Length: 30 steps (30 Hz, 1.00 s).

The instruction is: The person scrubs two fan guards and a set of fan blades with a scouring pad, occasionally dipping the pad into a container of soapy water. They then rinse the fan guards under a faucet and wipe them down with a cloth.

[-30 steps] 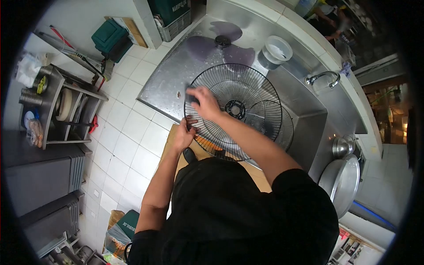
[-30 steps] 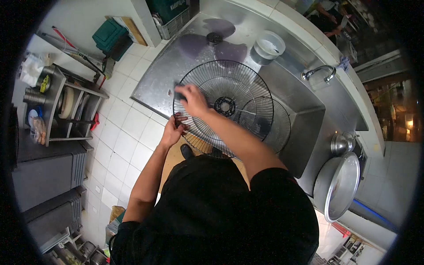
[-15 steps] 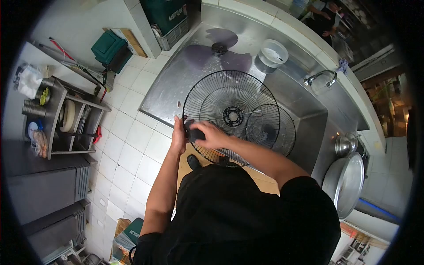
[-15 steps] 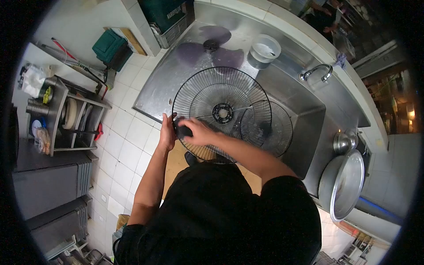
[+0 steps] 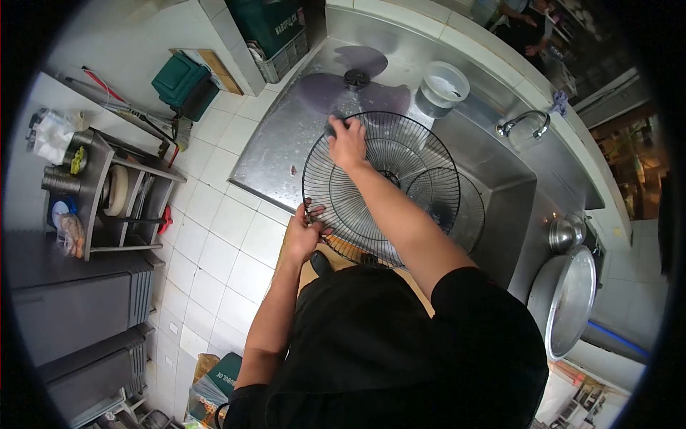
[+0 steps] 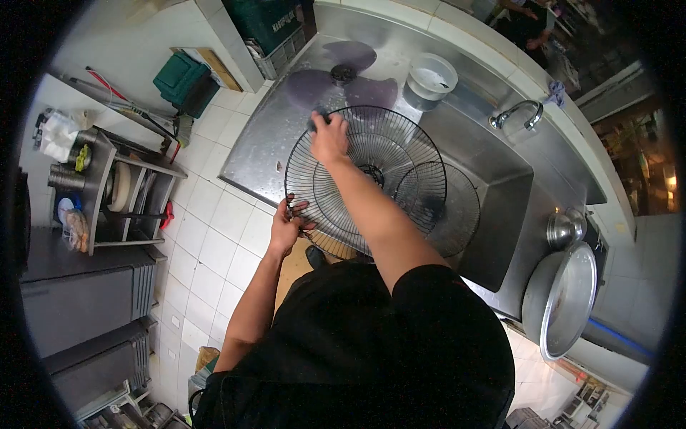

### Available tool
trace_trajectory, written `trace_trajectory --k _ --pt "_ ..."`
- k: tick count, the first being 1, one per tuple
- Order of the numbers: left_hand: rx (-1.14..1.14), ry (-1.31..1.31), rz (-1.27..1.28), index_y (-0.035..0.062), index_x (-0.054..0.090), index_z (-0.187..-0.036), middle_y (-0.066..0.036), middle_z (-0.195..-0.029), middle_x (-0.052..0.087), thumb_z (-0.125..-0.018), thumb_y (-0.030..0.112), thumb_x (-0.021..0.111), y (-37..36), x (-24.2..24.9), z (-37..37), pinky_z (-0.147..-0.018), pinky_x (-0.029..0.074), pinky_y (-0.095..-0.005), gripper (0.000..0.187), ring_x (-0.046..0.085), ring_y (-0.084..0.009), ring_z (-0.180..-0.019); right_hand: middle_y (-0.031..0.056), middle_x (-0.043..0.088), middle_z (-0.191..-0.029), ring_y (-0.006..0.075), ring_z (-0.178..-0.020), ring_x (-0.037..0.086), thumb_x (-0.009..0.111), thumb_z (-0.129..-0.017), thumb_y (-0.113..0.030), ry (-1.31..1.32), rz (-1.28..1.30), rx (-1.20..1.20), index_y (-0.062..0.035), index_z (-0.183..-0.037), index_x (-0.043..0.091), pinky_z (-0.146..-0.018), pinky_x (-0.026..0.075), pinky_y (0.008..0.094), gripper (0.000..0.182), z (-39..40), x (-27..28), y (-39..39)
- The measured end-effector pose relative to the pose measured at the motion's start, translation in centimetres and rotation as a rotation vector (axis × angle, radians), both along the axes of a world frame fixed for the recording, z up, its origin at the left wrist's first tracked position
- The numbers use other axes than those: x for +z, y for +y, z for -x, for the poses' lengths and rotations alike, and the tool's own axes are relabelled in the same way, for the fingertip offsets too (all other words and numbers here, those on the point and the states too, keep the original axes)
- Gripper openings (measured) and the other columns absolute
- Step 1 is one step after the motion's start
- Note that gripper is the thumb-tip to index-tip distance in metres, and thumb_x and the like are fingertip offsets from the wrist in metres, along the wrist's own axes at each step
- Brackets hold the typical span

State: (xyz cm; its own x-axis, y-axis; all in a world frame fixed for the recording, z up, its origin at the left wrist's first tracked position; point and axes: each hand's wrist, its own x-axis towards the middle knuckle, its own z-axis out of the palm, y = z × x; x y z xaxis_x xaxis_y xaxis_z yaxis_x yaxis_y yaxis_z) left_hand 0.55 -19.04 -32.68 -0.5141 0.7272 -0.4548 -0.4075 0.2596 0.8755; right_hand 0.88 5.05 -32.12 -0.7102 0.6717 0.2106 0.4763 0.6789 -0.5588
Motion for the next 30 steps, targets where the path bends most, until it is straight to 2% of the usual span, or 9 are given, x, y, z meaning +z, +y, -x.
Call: trace_trajectory --k 2,6,8,10,12,15,19,25,30 --pt "-0.03 0.006 0.025 0.0038 0.027 -0.154 -0.018 -0.141 0.058 -0.083 -0.018 0.041 -0.3 0.4 0.0 -0.065 0.065 -0.0325 0.075 0.075 -0.0311 -0.09 0.0197 0.046 -0.139 0.0404 -0.127 0.05 0.072 -0.091 -0.02 0.0 -0.03 -0.222 -0.0242 -0.141 0.058 -0.104 0.048 0.0479 0.052 0.5 -1.4 -0.4" --pt "-0.003 0.008 -0.01 -0.0014 0.027 -0.152 -0.023 -0.141 0.054 -0.082 -0.02 0.043 -0.3 -0.8 -0.1 -0.082 0.067 -0.04 0.074 0.069 -0.0319 -0.106 0.0199 0.043 -0.146 0.0421 -0.135 0.044 0.07 -0.094 -0.028 -0.045 -0.074 0.568 -0.0204 -0.141 0.06 -0.099 0.05 0.0522 0.049 -2.7 -1.7 -5.3" --pt "0.005 -0.001 -0.012 0.0003 0.027 -0.153 -0.024 -0.143 0.052 -0.084 -0.019 0.044 -0.9 -0.9 -0.4 -0.084 0.067 -0.0407 0.073 0.067 -0.0318 -0.109 0.0193 0.043 -0.148 0.0432 -0.138 0.041 0.064 -0.099 -0.027 -0.029 -0.083 0.638 -0.0189 -0.141 0.06 -0.098 0.05 0.0541 0.043 -3.3 0.2 -3.7" --pt "0.041 0.03 -0.066 0.0019 0.028 -0.152 -0.022 -0.144 0.052 -0.086 -0.018 0.043 -1.4 -2.9 -0.7 -0.078 0.067 -0.0381 0.071 0.07 -0.0306 -0.104 0.0191 0.047 -0.146 0.042 -0.137 0.043 0.06 -0.1 -0.028 -0.071 0.48 0.19 -0.0211 -0.14 0.061 -0.099 0.048 0.0557 0.04 -2.2 3.3 0.2" --pt "0.005 0.128 -0.033 0.0031 0.029 -0.151 -0.019 -0.138 0.057 -0.089 -0.016 0.046 -1.7 -1.9 -1.3 -0.069 0.064 -0.0344 0.068 0.073 -0.027 -0.095 0.0188 0.051 -0.14 0.0417 -0.131 0.047 0.061 -0.1 -0.03 -0.102 -0.253 -0.059 -0.0186 -0.141 0.06 -0.1 0.047 0.0537 0.042 -2.2 1.5 4.1" --pt "-0.083 0.082 0.138 0.0025 0.032 -0.15 -0.016 -0.128 0.063 -0.088 -0.007 0.059 -1.7 -0.1 -1.6 -0.06 0.059 -0.0315 0.068 0.073 -0.0236 -0.084 0.0215 0.052 -0.137 0.0418 -0.126 0.05 0.06 -0.097 -0.025 -0.202 -0.173 -0.22 -0.0188 -0.142 0.058 -0.103 0.045 0.0527 0.046 -2.0 1.6 5.4" --pt "0.028 0.226 0.251 -0.0025 0.038 -0.146 -0.016 -0.111 0.067 -0.081 0.009 0.076 0.5 -2.3 2.8 -0.057 0.054 -0.0306 0.076 0.068 -0.0201 -0.073 0.0234 0.046 -0.14 0.043 -0.127 0.049 0.062 -0.09 -0.013 -0.167 -0.115 0.345 -0.0237 -0.146 0.054 -0.1 0.049 0.0524 0.057 -1.4 -0.3 -0.9" --pt "-0.092 0.612 0.258 -0.0042 0.058 -0.114 -0.014 -0.093 0.073 -0.094 0.01 0.065 3.0 -3.6 4.9 -0.066 0.058 -0.0372 0.025 0.074 -0.0243 -0.081 0.0225 0.047 -0.139 0.0418 -0.122 0.053 0.061 -0.091 -0.008 -0.134 -0.303 0.623 -0.0237 -0.147 0.052 -0.092 0.055 0.0508 0.059 -1.1 0.1 -3.1" --pt "-0.004 0.523 0.156 -0.0057 0.056 -0.11 -0.018 -0.094 0.073 -0.1 0.001 0.054 1.6 -4.1 2.8 -0.068 0.061 -0.0374 0.012 0.076 -0.0256 -0.085 0.0247 0.05 -0.134 0.0423 -0.113 0.057 0.062 -0.095 -0.021 -0.019 0.333 -0.254 -0.0151 -0.143 0.053 -0.088 0.055 0.0508 0.049 -0.4 1.4 6.0"
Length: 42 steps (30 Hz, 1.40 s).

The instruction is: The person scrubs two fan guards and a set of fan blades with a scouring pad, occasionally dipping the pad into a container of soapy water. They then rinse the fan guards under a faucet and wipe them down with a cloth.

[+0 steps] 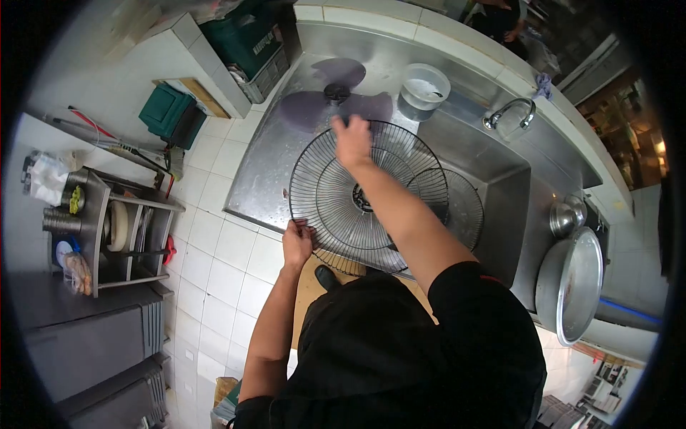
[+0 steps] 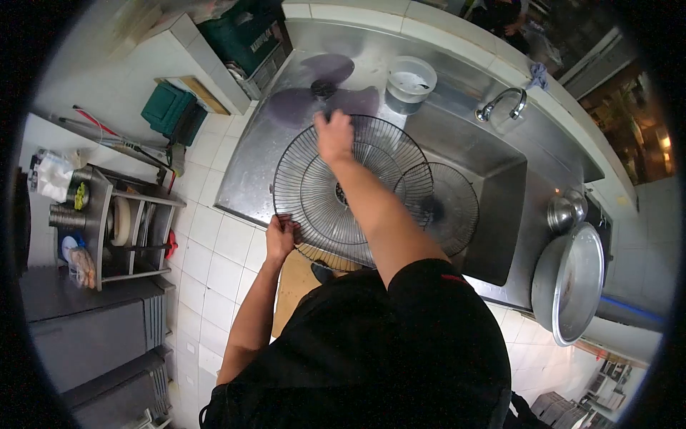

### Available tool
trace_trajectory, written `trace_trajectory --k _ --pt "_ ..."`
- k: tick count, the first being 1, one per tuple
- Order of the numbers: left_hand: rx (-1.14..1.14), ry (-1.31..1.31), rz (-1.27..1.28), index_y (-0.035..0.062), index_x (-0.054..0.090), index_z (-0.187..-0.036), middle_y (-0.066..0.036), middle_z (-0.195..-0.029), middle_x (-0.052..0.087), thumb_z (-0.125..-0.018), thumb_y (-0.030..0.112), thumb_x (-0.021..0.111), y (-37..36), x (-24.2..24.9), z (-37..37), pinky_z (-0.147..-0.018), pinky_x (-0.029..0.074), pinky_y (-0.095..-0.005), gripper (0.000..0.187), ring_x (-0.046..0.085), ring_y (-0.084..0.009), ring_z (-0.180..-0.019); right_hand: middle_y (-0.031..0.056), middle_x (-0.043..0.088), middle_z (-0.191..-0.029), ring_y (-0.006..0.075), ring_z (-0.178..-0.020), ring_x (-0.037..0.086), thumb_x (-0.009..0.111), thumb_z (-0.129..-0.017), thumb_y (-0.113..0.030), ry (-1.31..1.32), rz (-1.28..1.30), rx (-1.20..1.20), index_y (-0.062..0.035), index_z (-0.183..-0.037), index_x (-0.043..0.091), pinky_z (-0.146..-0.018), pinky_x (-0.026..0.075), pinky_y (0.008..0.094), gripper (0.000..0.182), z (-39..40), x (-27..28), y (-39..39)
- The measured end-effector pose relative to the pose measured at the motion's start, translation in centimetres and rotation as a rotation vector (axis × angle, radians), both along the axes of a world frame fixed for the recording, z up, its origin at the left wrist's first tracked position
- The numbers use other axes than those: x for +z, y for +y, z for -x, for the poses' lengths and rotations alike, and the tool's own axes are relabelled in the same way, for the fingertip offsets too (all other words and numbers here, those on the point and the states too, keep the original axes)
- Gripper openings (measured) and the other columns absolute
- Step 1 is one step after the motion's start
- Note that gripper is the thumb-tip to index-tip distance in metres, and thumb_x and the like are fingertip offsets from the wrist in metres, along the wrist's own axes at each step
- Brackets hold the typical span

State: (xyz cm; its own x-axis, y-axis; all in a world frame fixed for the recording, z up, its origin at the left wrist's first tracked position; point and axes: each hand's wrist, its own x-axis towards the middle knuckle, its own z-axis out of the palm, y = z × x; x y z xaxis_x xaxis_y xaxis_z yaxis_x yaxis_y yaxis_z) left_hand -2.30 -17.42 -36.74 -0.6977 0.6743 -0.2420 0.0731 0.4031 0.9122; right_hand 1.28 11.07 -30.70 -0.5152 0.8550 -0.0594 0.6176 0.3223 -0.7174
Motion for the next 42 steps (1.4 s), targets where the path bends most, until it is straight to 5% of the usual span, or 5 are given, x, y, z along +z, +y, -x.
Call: trace_trajectory --k 10,16,24,28,42 --pt "-0.019 -0.043 0.1 -0.0062 0.055 -0.114 -0.02 -0.093 0.074 -0.1 0.002 0.054 -0.2 3.0 -1.1 -0.063 0.063 -0.0377 0.015 0.076 -0.0255 -0.086 0.0265 0.051 -0.137 0.0471 -0.121 0.054 0.06 -0.096 -0.021 -0.006 -0.815 0.691 -0.0175 -0.141 0.055 -0.094 0.052 0.0519 0.046 -0.3 -4.8 -7.3" --pt "-0.08 0.036 0.167 -0.0071 0.055 -0.114 -0.022 -0.093 0.075 -0.101 0.007 0.053 -0.6 1.9 -1.3 -0.065 0.061 -0.0387 0.019 0.075 -0.0301 -0.085 0.0223 0.052 -0.126 0.0435 -0.11 0.051 0.06 -0.093 -0.01 0.062 -0.512 -0.001 -0.0177 -0.138 0.058 -0.091 0.051 0.0531 0.046 1.0 -2.7 -4.2" --pt "-0.052 0.018 0.175 -0.0074 0.055 -0.112 -0.02 -0.091 0.074 -0.099 0.004 0.056 -0.7 4.1 -2.3 -0.062 0.059 -0.0389 0.017 0.075 -0.0294 -0.072 0.0193 0.047 -0.14 0.0414 -0.13 0.048 0.075 -0.088 -0.012 0.13 -0.254 0.9 -0.0255 -0.136 0.061 -0.109 0.045 0.0481 0.051 -2.3 -2.1 -10.7" --pt "-0.088 0.065 0.114 -0.008 0.055 -0.113 -0.02 -0.093 0.075 -0.1 0.007 0.055 -1.2 1.3 -1.7 -0.066 0.059 -0.0398 0.019 0.076 -0.0302 -0.077 0.0214 0.05 -0.131 0.0424 -0.12 0.051 0.072 -0.091 -0.014 0.179 -0.266 0.004 -0.0193 -0.144 0.051 -0.104 0.045 0.0499 0.057 1.3 -2.4 -6.9" --pt "-0.02 0.183 0.072 -0.0084 0.055 -0.106 -0.025 -0.091 0.07 -0.096 0.005 0.058 -1.9 3.0 -5.0 -0.077 0.056 -0.0447 0.016 0.074 -0.036 -0.085 0.0194 0.051 -0.134 0.0413 -0.118 0.052 0.06 -0.091 -0.009 -0.211 -0.559 0.38 -0.0285 -0.147 0.051 -0.093 0.051 0.0507 0.06 0.0 -0.7 -3.9"
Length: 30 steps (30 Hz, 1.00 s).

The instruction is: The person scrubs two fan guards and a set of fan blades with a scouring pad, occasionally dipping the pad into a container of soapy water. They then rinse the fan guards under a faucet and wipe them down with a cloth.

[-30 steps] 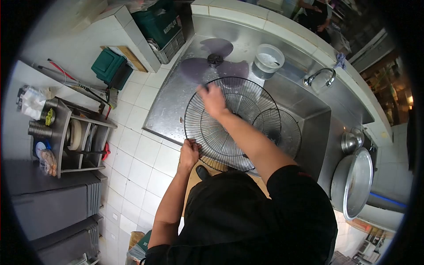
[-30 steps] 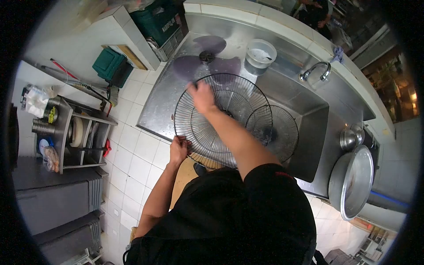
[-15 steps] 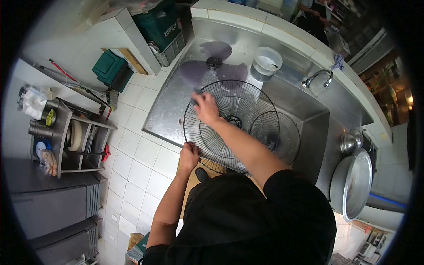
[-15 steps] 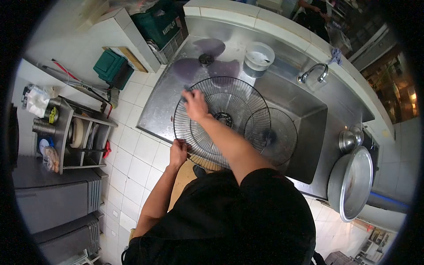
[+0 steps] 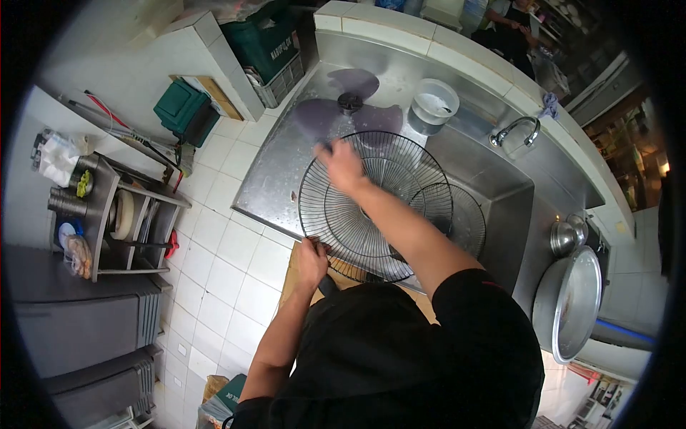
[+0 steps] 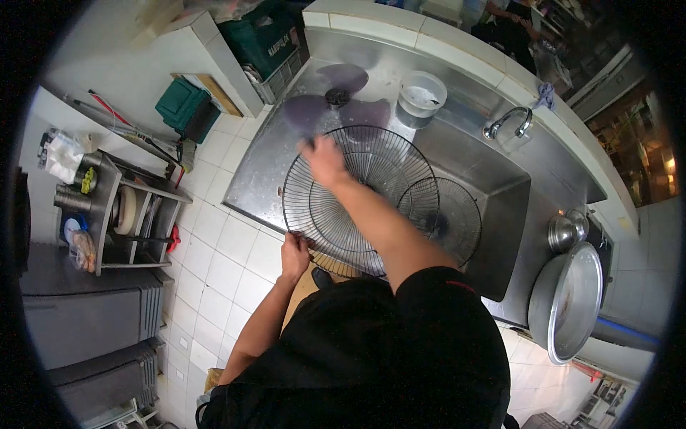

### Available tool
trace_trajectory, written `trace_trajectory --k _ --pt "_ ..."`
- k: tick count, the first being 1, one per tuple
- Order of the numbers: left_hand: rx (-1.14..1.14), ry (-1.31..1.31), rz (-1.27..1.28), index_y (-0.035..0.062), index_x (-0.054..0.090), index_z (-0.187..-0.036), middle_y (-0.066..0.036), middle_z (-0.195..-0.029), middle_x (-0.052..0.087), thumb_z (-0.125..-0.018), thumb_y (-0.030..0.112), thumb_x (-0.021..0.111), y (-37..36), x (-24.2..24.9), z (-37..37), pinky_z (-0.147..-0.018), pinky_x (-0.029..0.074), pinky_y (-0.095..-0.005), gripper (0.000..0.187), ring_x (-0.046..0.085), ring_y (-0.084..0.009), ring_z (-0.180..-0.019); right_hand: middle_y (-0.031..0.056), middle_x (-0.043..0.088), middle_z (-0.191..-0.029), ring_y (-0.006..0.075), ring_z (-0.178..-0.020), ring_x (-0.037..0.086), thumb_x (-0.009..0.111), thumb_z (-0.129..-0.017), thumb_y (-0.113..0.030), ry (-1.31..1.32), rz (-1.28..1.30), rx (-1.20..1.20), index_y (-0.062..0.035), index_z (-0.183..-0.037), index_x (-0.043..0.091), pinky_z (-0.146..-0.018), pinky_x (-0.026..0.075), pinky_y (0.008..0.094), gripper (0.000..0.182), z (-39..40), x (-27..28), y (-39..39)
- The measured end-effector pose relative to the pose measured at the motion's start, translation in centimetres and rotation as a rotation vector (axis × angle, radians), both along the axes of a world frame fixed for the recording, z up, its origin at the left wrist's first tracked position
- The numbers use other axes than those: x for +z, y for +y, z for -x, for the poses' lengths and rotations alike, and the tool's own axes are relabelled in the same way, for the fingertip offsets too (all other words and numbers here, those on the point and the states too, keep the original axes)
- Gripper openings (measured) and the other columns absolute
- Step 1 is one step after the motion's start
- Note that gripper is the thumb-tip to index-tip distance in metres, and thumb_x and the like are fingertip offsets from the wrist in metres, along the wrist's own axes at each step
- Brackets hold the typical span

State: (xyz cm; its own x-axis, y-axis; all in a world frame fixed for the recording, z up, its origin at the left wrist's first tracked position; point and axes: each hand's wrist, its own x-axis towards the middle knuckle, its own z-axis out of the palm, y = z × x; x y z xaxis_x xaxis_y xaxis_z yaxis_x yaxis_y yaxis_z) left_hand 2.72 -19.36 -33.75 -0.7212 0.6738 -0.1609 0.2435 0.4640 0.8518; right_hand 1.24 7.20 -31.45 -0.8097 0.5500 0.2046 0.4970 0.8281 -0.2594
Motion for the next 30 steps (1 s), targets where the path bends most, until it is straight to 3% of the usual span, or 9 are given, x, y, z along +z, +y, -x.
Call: trace_trajectory --k 4,9,11,14,16,21,26,27,30 --pt "-0.017 0.058 0.117 -0.0095 0.059 -0.108 -0.029 -0.098 0.071 -0.096 0.014 0.059 -0.1 3.3 -2.7 -0.078 0.055 -0.048 0.027 0.071 -0.0421 -0.09 0.0209 0.049 -0.133 0.0411 -0.117 0.049 0.058 -0.093 -0.017 0.04 -0.031 -0.632 -0.0241 -0.147 0.051 -0.091 0.049 0.0508 0.055 -2.5 0.3 6.8" --pt "0.04 -0.023 0.212 -0.0042 0.058 -0.123 -0.022 -0.106 0.073 -0.077 0.031 0.08 1.3 1.3 2.0 -0.089 0.055 -0.0432 0.062 0.071 -0.0375 -0.099 0.0223 0.049 -0.132 0.0421 -0.12 0.048 0.064 -0.088 -0.019 -0.035 -0.042 -0.079 -0.0232 -0.146 0.053 -0.096 0.048 0.051 0.059 -2.9 -0.1 4.3" --pt "0.056 0.0 0.176 -0.0028 0.05 -0.134 -0.022 -0.107 0.073 -0.08 0.025 0.078 3.2 0.3 5.0 -0.09 0.055 -0.0423 0.066 0.071 -0.0362 -0.101 0.0219 0.048 -0.136 0.0408 -0.124 0.049 0.071 -0.085 -0.02 0.207 0.643 -0.078 -0.0254 -0.143 0.056 -0.097 0.049 0.0502 0.061 -0.5 -0.1 0.1" --pt "-0.049 0.031 0.086 -0.0018 0.052 -0.126 -0.021 -0.104 0.074 -0.087 0.016 0.072 4.5 -2.8 7.3 -0.085 0.057 -0.0412 0.048 0.073 -0.034 -0.097 0.0213 0.048 -0.14 0.0395 -0.128 0.05 0.07 -0.089 -0.022 0.024 0.374 0.303 -0.0272 -0.141 0.059 -0.101 0.048 0.049 0.054 -1.0 1.5 -6.0" --pt "-0.131 0.088 0.034 -0.0019 0.053 -0.121 -0.02 -0.102 0.074 -0.091 0.01 0.068 4.2 -2.7 6.9 -0.082 0.058 -0.0403 0.036 0.074 -0.0322 -0.094 0.0272 0.048 -0.142 0.0407 -0.13 0.049 0.053 -0.103 -0.049 -0.038 0.014 0.621 -0.0288 -0.143 0.056 -0.106 0.045 0.0497 0.045 -0.9 0.7 -6.4" --pt "-0.004 -0.16 -0.162 -0.0036 0.05 -0.114 -0.018 -0.099 0.074 -0.099 -0.003 0.051 1.1 -2.8 2.3 -0.071 0.062 -0.0375 0.014 0.074 -0.0261 -0.09 0.0254 0.043 -0.146 0.046 -0.124 0.049 0.06 -0.097 -0.013 0.166 0.166 -0.15 -0.0257 -0.149 0.049 -0.101 0.047 0.0535 0.055 -0.1 -3.7 5.0" --pt "0.018 0.017 -0.107 -0.0027 0.05 -0.112 -0.02 -0.097 0.075 -0.098 -0.001 0.053 1.0 -1.6 0.4 -0.072 0.06 -0.0412 0.015 0.073 -0.0341 -0.086 0.0282 0.048 -0.134 0.0465 -0.121 0.049 0.054 -0.102 -0.031 0.278 -0.02 -0.515 -0.0161 -0.148 0.048 -0.102 0.045 0.0526 0.048 -2.3 -1.8 2.8" --pt "0.004 0.094 -0.082 -0.0024 0.051 -0.112 -0.021 -0.095 0.075 -0.096 0.0 0.055 0.9 -2.9 0.8 -0.076 0.057 -0.0451 0.017 0.071 -0.0388 -0.087 0.0283 0.044 -0.139 0.0492 -0.124 0.045 0.062 -0.094 -0.015 0.597 0.726 -0.644 -0.0192 -0.151 0.045 -0.1 0.046 0.0545 0.06 -1.4 0.2 0.4" --pt "-0.028 0.116 -0.034 -0.0052 0.05 -0.111 -0.022 -0.099 0.075 -0.098 -0.002 0.052 0.9 -3.3 1.3 -0.083 0.056 -0.0408 0.014 0.074 -0.0329 -0.093 0.0259 0.041 -0.143 0.0498 -0.126 0.045 0.068 -0.092 -0.014 0.311 0.18 0.163 -0.0234 -0.154 0.043 -0.101 0.049 0.0533 0.068 -2.1 -4.8 -7.3"
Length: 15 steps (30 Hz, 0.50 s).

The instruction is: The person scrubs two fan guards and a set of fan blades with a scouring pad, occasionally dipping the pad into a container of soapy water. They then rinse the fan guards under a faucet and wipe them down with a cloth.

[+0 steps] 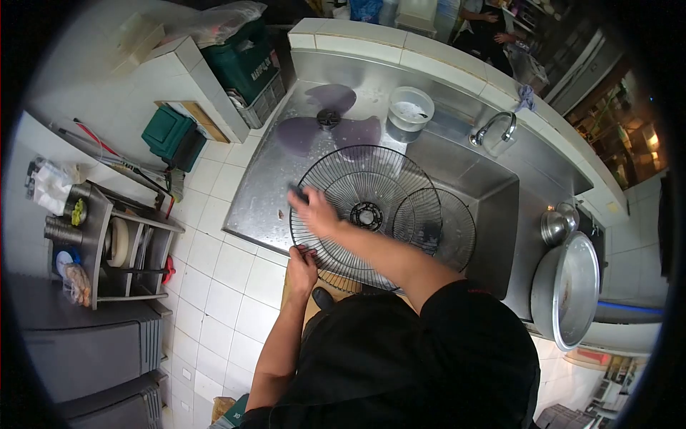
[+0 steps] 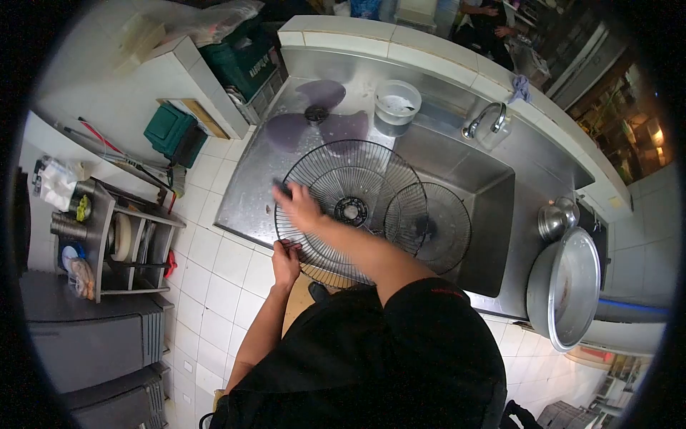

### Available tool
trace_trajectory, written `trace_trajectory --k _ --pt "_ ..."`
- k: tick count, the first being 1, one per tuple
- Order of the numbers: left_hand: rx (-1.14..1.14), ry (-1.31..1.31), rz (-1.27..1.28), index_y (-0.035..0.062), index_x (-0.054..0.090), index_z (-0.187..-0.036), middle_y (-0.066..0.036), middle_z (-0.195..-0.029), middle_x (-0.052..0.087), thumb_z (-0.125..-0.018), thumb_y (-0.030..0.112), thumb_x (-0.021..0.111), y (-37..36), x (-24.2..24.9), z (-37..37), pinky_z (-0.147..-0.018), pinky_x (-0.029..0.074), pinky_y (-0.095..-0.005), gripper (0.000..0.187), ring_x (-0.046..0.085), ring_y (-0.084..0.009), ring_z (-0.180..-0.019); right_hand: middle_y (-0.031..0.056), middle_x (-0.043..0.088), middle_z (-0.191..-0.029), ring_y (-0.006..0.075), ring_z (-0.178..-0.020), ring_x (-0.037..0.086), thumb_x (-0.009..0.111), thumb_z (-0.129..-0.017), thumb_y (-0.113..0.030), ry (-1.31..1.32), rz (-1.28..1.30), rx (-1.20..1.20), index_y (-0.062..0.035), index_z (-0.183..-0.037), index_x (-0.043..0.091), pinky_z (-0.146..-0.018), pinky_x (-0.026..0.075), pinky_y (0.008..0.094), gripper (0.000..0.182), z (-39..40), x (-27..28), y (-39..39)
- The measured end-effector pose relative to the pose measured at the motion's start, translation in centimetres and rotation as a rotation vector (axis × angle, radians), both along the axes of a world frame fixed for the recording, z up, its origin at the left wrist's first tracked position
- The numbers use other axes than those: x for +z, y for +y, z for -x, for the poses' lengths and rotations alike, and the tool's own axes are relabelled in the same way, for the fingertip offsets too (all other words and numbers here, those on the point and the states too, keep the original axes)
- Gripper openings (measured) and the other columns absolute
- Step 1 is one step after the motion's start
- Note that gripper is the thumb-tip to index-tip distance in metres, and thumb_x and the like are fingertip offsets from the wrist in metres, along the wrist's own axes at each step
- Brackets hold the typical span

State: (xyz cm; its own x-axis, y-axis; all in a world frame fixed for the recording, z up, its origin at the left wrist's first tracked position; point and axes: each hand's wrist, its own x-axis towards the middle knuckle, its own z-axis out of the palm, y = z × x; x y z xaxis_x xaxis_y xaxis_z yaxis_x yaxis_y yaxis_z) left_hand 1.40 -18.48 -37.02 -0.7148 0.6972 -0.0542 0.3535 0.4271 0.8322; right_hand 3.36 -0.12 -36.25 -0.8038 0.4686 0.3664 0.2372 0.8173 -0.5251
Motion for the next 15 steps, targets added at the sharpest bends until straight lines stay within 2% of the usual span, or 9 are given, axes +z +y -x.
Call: trace_trajectory --k 2,5,7,8,10,11,12,14,15 --pt "0.01 0.077 0.023 -0.0054 0.05 -0.112 -0.022 -0.099 0.075 -0.098 -0.001 0.053 -0.1 0.1 -0.2 -0.082 0.056 -0.0414 0.014 0.074 -0.0339 -0.093 0.0244 0.041 -0.143 0.049 -0.124 0.048 0.07 -0.092 -0.016 0.032 0.057 0.119 -0.0246 -0.154 0.043 -0.104 0.049 0.0521 0.069 -1.7 0.2 -3.9" --pt "0.031 0.072 -0.012 -0.0044 0.05 -0.112 -0.021 -0.096 0.075 -0.098 0.001 0.053 -0.1 -0.2 -0.4 -0.08 0.055 -0.0452 0.016 0.073 -0.0379 -0.092 0.0245 0.042 -0.143 0.048 -0.123 0.05 0.073 -0.091 -0.02 -0.03 -0.004 0.279 -0.0229 -0.154 0.044 -0.101 0.05 0.053 0.069 -2.5 0.2 0.3" --pt "0.042 -0.003 -0.07 -0.0031 0.051 -0.113 -0.02 -0.094 0.075 -0.097 0.002 0.054 0.0 0.1 -0.7 -0.08 0.054 -0.0484 0.017 0.071 -0.041 -0.091 0.0248 0.044 -0.141 0.0462 -0.12 0.051 0.071 -0.093 -0.029 -0.167 0.023 -0.059 -0.0193 -0.155 0.043 -0.091 0.051 0.0556 0.068 -1.6 0.8 4.2" --pt "0.022 0.009 -0.036 -0.0035 0.051 -0.114 -0.02 -0.094 0.075 -0.097 0.002 0.054 0.2 1.0 -0.8 -0.08 0.054 -0.0481 0.018 0.072 -0.0407 -0.092 0.0248 0.044 -0.141 0.0462 -0.12 0.051 0.071 -0.093 -0.029 -0.166 0.021 -0.058 -0.0193 -0.155 0.043 -0.091 0.051 0.0556 0.068 -1.1 1.0 4.6" --pt "0.004 0.022 -0.002 -0.0039 0.051 -0.115 -0.02 -0.094 0.075 -0.097 0.001 0.054 0.3 1.3 -0.7 -0.08 0.054 -0.0477 0.019 0.072 -0.0404 -0.092 0.0263 0.045 -0.14 0.046 -0.121 0.049 0.069 -0.094 -0.028 -0.076 0.017 -0.543 -0.0177 -0.154 0.043 -0.094 0.049 0.0543 0.066 0.2 1.6 4.4" --pt "-0.01 0.033 0.017 -0.0049 0.051 -0.115 -0.021 -0.095 0.076 -0.098 0.002 0.053 0.3 1.0 -0.5 -0.078 0.056 -0.0435 0.018 0.073 -0.0374 -0.09 0.0279 0.047 -0.14 0.0462 -0.121 0.05 0.07 -0.093 -0.025 -0.026 0.169 -0.563 -0.0162 -0.155 0.044 -0.097 0.046 0.0523 0.067 0.9 1.8 3.1" --pt "-0.021 0.045 0.033 -0.0059 0.051 -0.115 -0.021 -0.097 0.076 -0.099 0.002 0.052 0.5 0.5 -0.3 -0.077 0.057 -0.0393 0.017 0.075 -0.0345 -0.087 0.0279 0.047 -0.14 0.0462 -0.121 0.05 0.07 -0.093 -0.025 -0.025 0.165 -0.561 -0.0162 -0.155 0.044 -0.097 0.046 0.0523 0.067 0.8 1.7 2.0" --pt "0.005 0.047 0.004 -0.006 0.051 -0.116 -0.02 -0.097 0.076 -0.1 0.002 0.052 0.2 -0.2 -0.5 -0.076 0.057 -0.0394 0.018 0.075 -0.0345 -0.087 0.0274 0.047 -0.14 0.047 -0.118 0.05 0.068 -0.094 -0.024 -0.099 0.195 -0.127 -0.0166 -0.155 0.044 -0.099 0.045 0.0516 0.066 0.3 1.2 -0.1" --pt "0.032 0.049 -0.025 -0.0061 0.051 -0.117 -0.02 -0.097 0.076 -0.1 0.002 0.053 0.0 -0.4 -0.5 -0.076 0.057 -0.0395 0.019 0.075 -0.0344 -0.086 0.0274 0.047 -0.14 0.047 -0.118 0.05 0.068 -0.094 -0.024 -0.099 0.196 -0.128 -0.0166 -0.155 0.044 -0.099 0.045 0.0516 0.066 -0.1 1.1 0.2"
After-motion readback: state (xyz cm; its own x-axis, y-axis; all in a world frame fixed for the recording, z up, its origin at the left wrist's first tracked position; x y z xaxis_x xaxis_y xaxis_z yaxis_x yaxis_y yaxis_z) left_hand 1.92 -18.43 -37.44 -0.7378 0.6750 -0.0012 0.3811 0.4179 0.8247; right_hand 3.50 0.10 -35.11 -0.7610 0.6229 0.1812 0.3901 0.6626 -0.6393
